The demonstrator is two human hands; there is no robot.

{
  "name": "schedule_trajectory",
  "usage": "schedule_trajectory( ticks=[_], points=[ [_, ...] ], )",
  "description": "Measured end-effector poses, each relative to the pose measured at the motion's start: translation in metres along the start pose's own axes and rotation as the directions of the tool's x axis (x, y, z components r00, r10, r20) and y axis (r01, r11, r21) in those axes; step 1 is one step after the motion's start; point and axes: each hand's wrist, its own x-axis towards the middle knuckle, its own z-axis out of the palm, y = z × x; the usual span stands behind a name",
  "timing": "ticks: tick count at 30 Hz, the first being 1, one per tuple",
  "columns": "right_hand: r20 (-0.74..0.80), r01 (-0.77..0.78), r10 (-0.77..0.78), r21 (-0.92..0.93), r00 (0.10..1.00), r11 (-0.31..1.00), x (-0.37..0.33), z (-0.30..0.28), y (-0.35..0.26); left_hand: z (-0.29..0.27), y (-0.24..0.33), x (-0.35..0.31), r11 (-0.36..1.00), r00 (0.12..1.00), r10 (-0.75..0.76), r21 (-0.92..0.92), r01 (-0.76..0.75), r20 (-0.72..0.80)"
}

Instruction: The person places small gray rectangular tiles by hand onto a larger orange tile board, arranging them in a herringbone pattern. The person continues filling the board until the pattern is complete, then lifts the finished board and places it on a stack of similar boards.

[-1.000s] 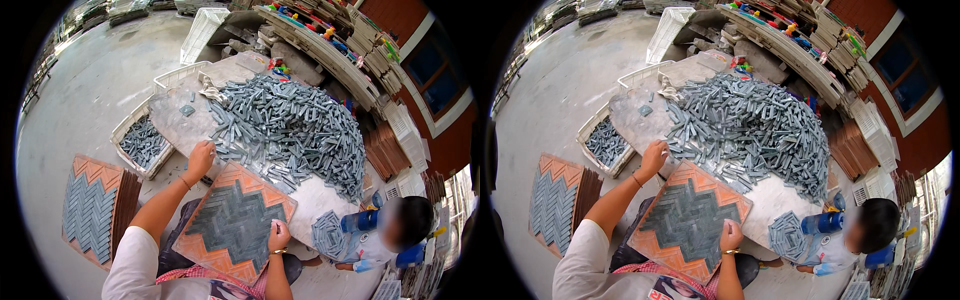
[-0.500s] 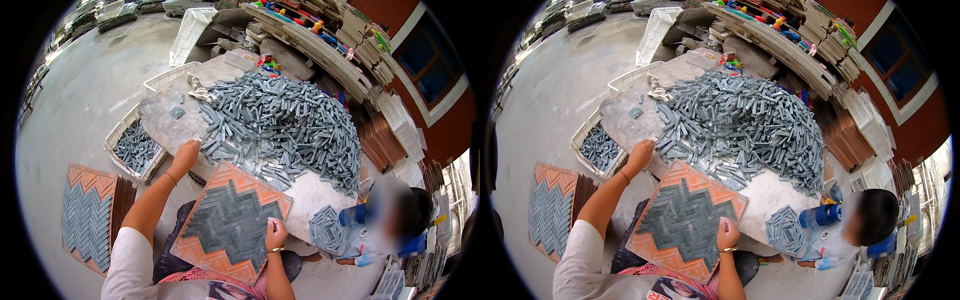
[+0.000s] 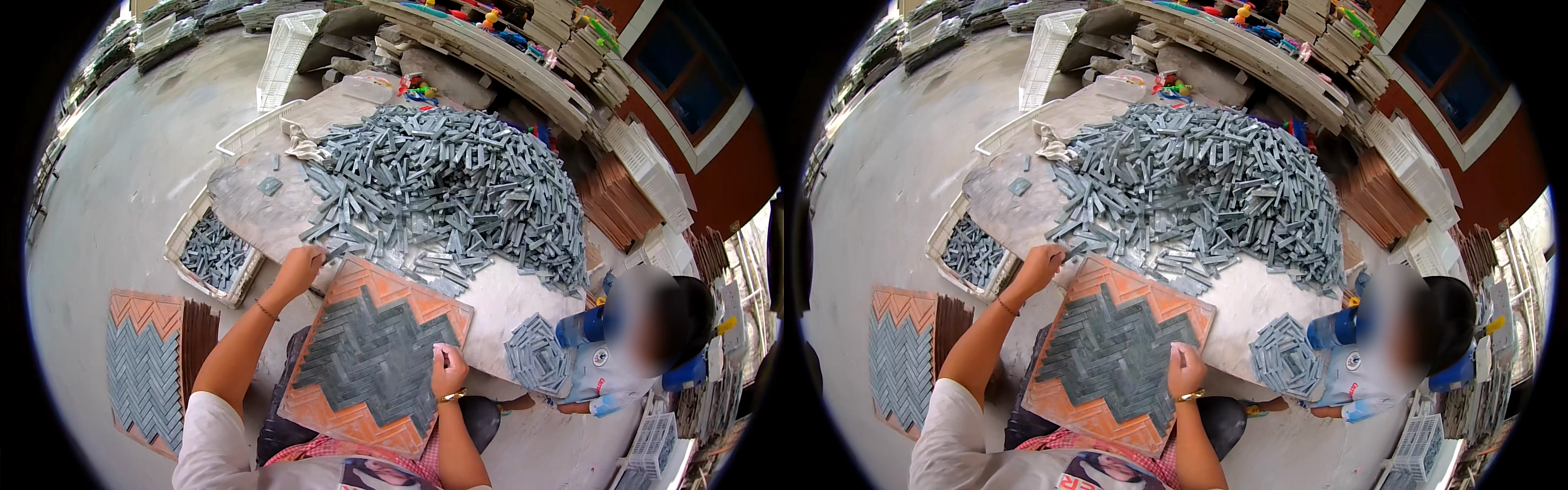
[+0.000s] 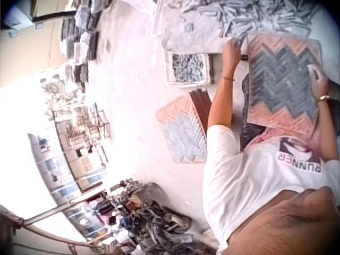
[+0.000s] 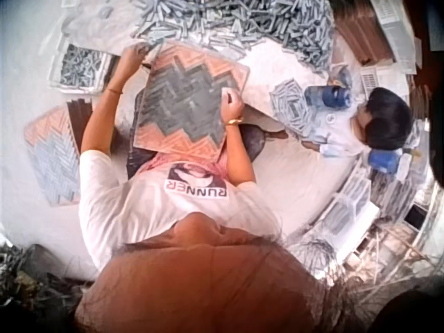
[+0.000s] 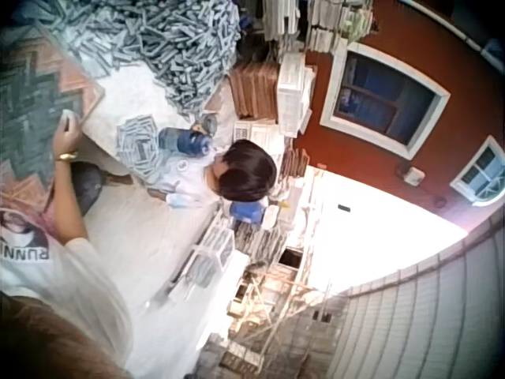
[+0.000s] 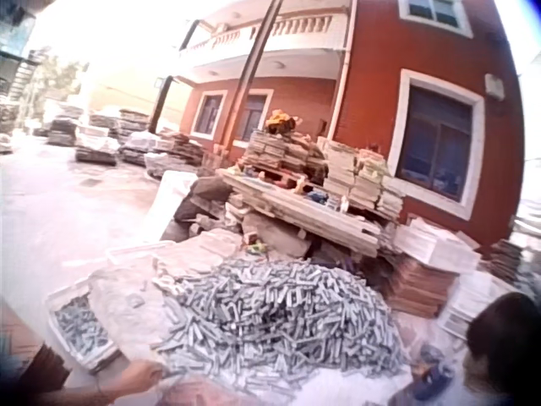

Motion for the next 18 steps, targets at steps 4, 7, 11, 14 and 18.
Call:
schedule_trajectory(
  ticks=[4,7,11,14,18],
  points=[
    [-0.008,0.023,-0.023,0.027,1.000,0.999,0.001,0.001,0.000,0.004,0.012,-0.049,0.994,0.991,-0.097,-0.037,0.101,0.090],
    [-0.019,0.050,-0.050,0.010,0.999,0.999,0.002,0.000,0.000,0.019,0.014,-0.063,0.999,0.999,-0.044,-0.013,0.044,-0.031],
    [-0.014,0.065,-0.065,-0.002,0.998,0.998,0.001,0.000,0.001,0.034,0.016,-0.064,1.000,0.989,0.000,0.005,0.001,-0.148],
    [-0.015,0.055,-0.055,0.006,0.998,0.998,0.001,0.000,0.001,0.043,0.017,-0.059,0.999,0.988,0.014,0.051,-0.006,-0.151],
    [0.003,0.029,-0.030,0.013,1.000,0.999,0.002,0.000,0.001,0.052,0.014,-0.052,0.973,0.984,0.104,0.218,-0.070,-0.147]
  ],
)
